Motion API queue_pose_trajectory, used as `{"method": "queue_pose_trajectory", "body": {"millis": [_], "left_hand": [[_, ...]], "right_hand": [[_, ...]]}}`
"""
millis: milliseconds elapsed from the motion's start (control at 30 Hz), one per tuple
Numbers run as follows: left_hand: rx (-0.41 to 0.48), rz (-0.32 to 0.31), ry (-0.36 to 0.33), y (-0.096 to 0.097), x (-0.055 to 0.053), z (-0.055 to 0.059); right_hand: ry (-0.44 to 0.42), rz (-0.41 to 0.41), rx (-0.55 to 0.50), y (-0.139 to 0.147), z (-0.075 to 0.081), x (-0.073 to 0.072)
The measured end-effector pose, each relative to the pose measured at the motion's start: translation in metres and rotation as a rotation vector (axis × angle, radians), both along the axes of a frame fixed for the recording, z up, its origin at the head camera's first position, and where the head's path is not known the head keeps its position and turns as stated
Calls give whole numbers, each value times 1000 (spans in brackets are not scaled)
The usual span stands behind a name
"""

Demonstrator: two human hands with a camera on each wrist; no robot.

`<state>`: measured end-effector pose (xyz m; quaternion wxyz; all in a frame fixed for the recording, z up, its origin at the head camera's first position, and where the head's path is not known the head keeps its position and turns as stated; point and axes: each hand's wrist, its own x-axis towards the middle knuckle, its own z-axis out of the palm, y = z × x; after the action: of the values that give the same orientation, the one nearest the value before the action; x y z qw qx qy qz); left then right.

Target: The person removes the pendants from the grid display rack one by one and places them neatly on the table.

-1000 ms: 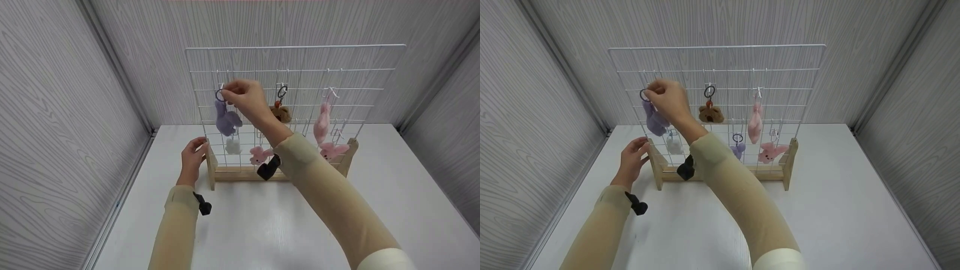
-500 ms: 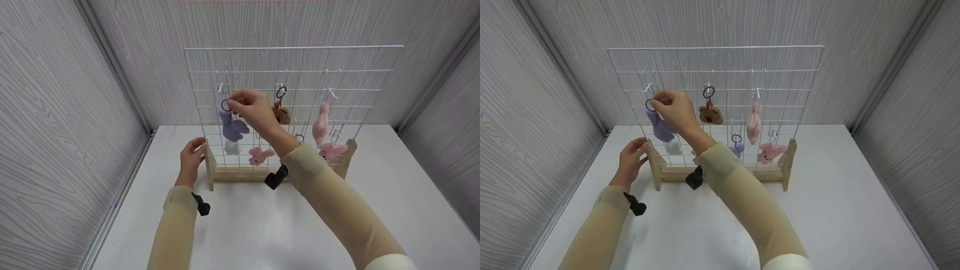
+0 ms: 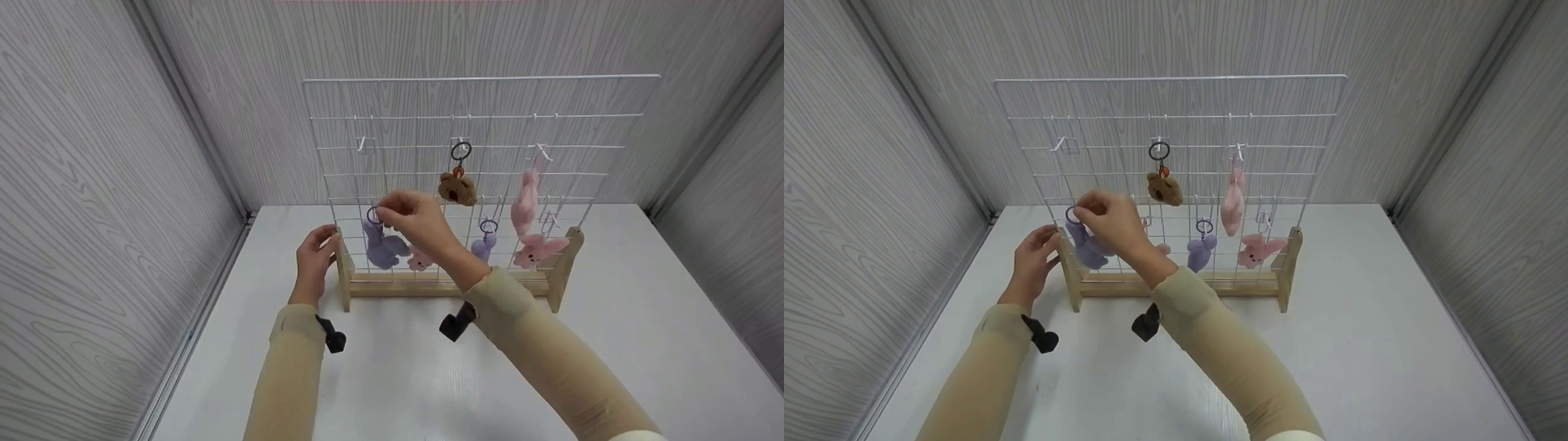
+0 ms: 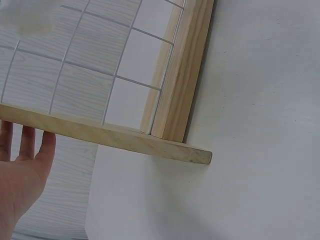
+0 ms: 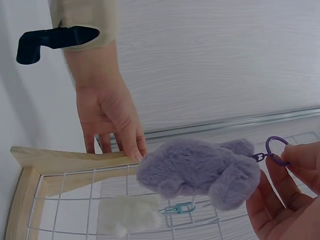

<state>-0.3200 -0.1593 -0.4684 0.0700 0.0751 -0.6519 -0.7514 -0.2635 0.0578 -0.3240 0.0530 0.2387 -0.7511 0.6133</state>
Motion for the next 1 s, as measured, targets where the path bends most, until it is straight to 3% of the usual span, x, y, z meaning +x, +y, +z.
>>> {"method": "queue_pose_trajectory", "body": {"millis": [267, 633, 1000], "left_hand": [[3, -2, 1, 2, -1, -1], [-12, -20, 28, 1, 4, 2], [-38, -5, -2, 2, 5, 2]], "right_hand": [[-8, -4, -18, 4, -19, 4], [-124, 32, -50, 3, -47, 10], [-189, 10, -55, 6, -76, 18]]}}
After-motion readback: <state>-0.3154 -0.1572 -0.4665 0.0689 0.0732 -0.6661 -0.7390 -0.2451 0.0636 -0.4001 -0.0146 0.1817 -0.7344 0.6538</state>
